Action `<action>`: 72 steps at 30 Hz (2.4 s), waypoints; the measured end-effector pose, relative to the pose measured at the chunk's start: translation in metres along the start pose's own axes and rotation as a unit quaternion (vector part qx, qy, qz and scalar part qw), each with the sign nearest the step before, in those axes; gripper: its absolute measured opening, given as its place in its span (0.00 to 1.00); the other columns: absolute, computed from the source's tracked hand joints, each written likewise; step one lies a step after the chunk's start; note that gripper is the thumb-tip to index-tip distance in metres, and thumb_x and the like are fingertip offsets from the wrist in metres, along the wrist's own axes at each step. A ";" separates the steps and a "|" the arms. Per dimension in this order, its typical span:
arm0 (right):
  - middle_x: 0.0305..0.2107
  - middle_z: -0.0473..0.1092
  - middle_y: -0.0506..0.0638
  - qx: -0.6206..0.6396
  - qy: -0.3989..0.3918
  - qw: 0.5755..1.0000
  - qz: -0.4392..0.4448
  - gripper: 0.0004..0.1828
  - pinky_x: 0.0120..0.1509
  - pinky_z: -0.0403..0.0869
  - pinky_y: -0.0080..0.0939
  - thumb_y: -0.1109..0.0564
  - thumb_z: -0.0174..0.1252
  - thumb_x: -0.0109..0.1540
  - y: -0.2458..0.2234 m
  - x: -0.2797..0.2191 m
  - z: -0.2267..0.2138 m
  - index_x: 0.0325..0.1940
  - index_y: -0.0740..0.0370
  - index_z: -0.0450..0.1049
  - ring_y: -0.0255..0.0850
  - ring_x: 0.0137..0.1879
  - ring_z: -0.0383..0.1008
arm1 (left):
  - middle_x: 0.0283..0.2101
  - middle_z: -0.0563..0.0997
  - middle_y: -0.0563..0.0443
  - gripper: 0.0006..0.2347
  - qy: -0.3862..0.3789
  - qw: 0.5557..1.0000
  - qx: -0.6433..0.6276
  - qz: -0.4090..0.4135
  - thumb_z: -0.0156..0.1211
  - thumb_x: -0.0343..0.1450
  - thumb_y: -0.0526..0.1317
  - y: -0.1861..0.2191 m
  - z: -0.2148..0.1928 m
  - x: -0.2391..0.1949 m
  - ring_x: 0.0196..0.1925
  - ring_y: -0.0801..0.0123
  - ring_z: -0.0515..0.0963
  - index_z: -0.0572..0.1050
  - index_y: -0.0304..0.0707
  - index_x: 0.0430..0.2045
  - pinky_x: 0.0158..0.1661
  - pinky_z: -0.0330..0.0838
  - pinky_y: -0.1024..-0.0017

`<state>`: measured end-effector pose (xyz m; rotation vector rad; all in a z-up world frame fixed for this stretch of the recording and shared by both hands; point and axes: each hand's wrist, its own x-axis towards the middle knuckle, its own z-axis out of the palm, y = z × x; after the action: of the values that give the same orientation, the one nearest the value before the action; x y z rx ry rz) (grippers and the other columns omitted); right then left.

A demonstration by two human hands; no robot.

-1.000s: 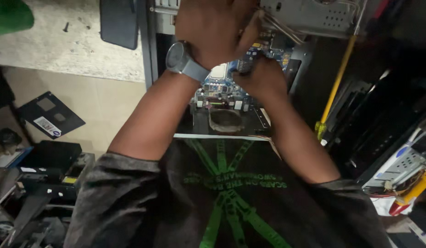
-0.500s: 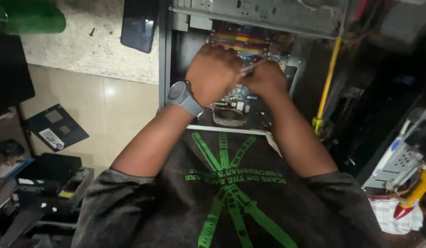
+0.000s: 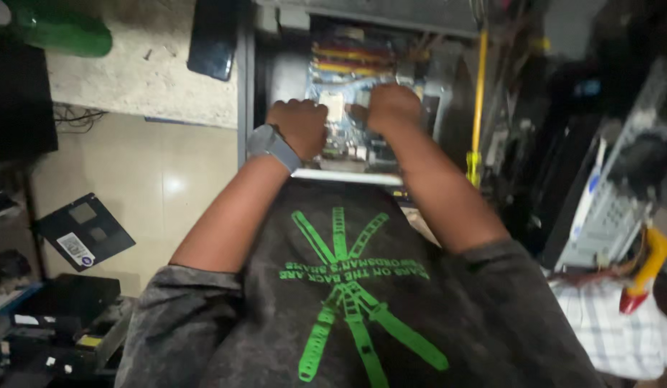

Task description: The person removes a motherboard from a computer case using a screwdriver, then cleans it with a toothbrush and a brush. The person then places the motherboard back into the case.

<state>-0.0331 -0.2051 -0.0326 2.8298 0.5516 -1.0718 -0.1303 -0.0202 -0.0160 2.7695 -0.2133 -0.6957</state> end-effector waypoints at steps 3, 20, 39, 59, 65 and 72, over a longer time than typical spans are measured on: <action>0.48 0.76 0.62 -0.006 0.036 0.999 0.005 0.38 0.55 0.75 0.54 0.26 0.57 0.61 0.000 0.005 0.006 0.49 0.64 0.80 0.56 0.55 0.76 | 0.50 0.82 0.42 0.16 -0.129 0.989 0.017 -0.072 0.59 0.68 0.44 0.010 -0.004 -0.005 0.54 0.50 0.80 0.79 0.48 0.49 0.51 0.72 0.51; 0.57 0.72 0.60 0.078 0.104 0.991 0.021 0.32 0.65 0.72 0.51 0.39 0.68 0.57 -0.011 0.004 0.016 0.56 0.63 0.77 0.54 0.62 0.73 | 0.54 0.80 0.33 0.15 -0.108 0.992 0.003 -0.061 0.58 0.67 0.36 -0.024 0.027 0.032 0.55 0.42 0.80 0.81 0.34 0.47 0.54 0.74 0.53; 0.53 0.71 0.62 0.141 0.170 0.975 0.036 0.40 0.57 0.74 0.51 0.48 0.79 0.47 -0.013 0.004 0.011 0.59 0.60 0.71 0.58 0.57 0.74 | 0.63 0.76 0.51 0.19 -0.180 0.983 0.029 0.026 0.60 0.68 0.54 -0.061 0.066 0.070 0.64 0.49 0.74 0.80 0.57 0.54 0.63 0.67 0.57; 0.46 0.76 0.62 0.156 0.163 0.973 0.039 0.30 0.56 0.76 0.50 0.46 0.75 0.50 -0.002 0.025 0.024 0.52 0.60 0.77 0.56 0.52 0.79 | 0.61 0.77 0.49 0.19 -0.214 0.974 0.015 -0.077 0.63 0.68 0.53 -0.036 0.021 0.037 0.62 0.50 0.75 0.80 0.53 0.52 0.60 0.68 0.56; 0.45 0.76 0.60 0.147 0.144 0.977 0.047 0.30 0.56 0.75 0.49 0.43 0.75 0.49 -0.002 0.028 0.023 0.49 0.59 0.79 0.54 0.52 0.78 | 0.60 0.78 0.48 0.19 -0.209 0.974 0.008 -0.083 0.64 0.68 0.52 -0.036 0.021 0.037 0.61 0.50 0.76 0.81 0.53 0.52 0.59 0.69 0.56; 0.46 0.76 0.58 0.155 0.159 0.973 0.056 0.32 0.55 0.75 0.49 0.41 0.75 0.48 -0.003 0.027 0.023 0.52 0.56 0.78 0.54 0.52 0.77 | 0.58 0.79 0.48 0.18 -0.200 0.976 0.002 -0.090 0.65 0.67 0.52 -0.035 0.024 0.036 0.59 0.50 0.77 0.81 0.52 0.51 0.58 0.70 0.56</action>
<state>-0.0296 -0.1985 -0.0675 3.2888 0.2529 -0.7449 -0.1075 -0.0001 -0.0625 2.6456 -0.0408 -1.2977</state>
